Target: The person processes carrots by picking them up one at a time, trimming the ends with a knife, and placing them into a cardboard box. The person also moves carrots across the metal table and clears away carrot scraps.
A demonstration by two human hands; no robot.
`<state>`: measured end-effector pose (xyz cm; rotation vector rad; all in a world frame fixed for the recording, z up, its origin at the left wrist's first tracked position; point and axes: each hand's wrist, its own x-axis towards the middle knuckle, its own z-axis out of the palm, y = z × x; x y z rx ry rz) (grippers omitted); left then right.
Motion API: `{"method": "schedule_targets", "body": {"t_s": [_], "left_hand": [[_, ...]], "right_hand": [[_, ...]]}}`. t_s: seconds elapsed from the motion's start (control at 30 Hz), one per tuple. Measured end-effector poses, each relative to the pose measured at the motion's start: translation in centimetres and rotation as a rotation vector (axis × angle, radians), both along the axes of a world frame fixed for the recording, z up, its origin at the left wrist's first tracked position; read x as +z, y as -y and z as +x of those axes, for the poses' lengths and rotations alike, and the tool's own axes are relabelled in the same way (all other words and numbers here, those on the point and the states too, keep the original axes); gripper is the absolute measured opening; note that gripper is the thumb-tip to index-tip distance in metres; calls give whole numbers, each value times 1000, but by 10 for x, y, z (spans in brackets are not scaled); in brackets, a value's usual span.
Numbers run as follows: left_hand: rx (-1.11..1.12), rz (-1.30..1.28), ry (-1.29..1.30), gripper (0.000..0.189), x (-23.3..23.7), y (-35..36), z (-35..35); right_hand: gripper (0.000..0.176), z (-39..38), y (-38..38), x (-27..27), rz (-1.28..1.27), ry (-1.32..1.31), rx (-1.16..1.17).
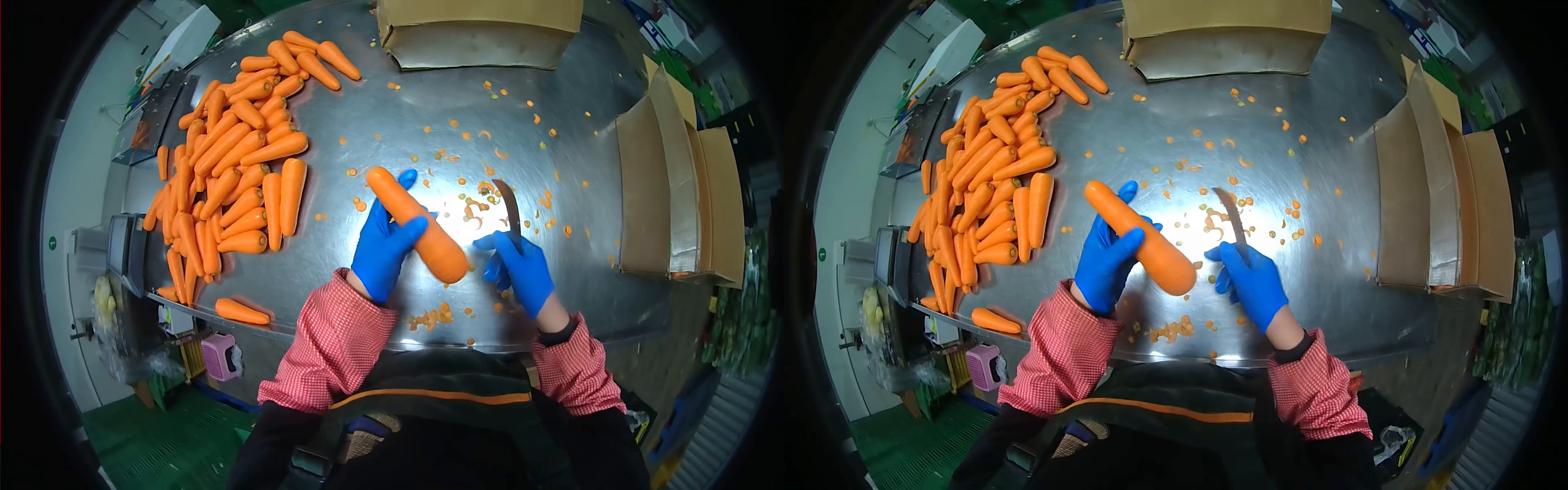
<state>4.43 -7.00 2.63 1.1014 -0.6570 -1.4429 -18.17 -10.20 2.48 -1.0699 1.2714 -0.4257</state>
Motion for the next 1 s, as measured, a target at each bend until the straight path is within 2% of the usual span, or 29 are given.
{"method": "schedule_targets", "body": {"t_s": [0.07, 0.17, 0.27, 0.4, 0.6, 0.67, 0.7, 0.83, 0.93, 0.97, 1.0], "left_hand": [[-63, -23, 317, 58, 0, -6, -2], [-156, -59, 763, 54, 2, -20, -9], [-159, -139, 872, 55, -5, -30, -9], [-119, -112, 886, 51, 12, -33, -13], [-109, -257, 1038, 53, 18, -35, -11], [-123, -281, 1033, 51, 31, -36, -12], [-127, -296, 1033, 50, 36, -35, -12], [-105, -308, 997, 50, 25, -29, -4], [-29, -177, 590, 53, 7, -29, -3], [36, -112, 390, 52, 1, -28, 0], [100, -45, 190, 51, -5, -26, 4]], "right_hand": [[25, 0, 2, 4, -384, -119, 75], [28, 8, 5, 24, -1169, -438, 291], [36, 24, 6, 41, -1358, -639, 366], [33, 30, 9, 40, -1391, -627, 378], [33, 26, 18, 24, -1330, -743, 453], [33, 8, 31, 4, -1256, -816, 458], [32, 5, 30, 5, -1068, -841, 400], [34, 0, 17, -6, -1074, -587, 221], [31, 3, 12, -12, -934, -504, 180], [27, 6, 10, -13, -839, -378, 107], [27, 10, 9, -4, -601, -347, 78]]}}
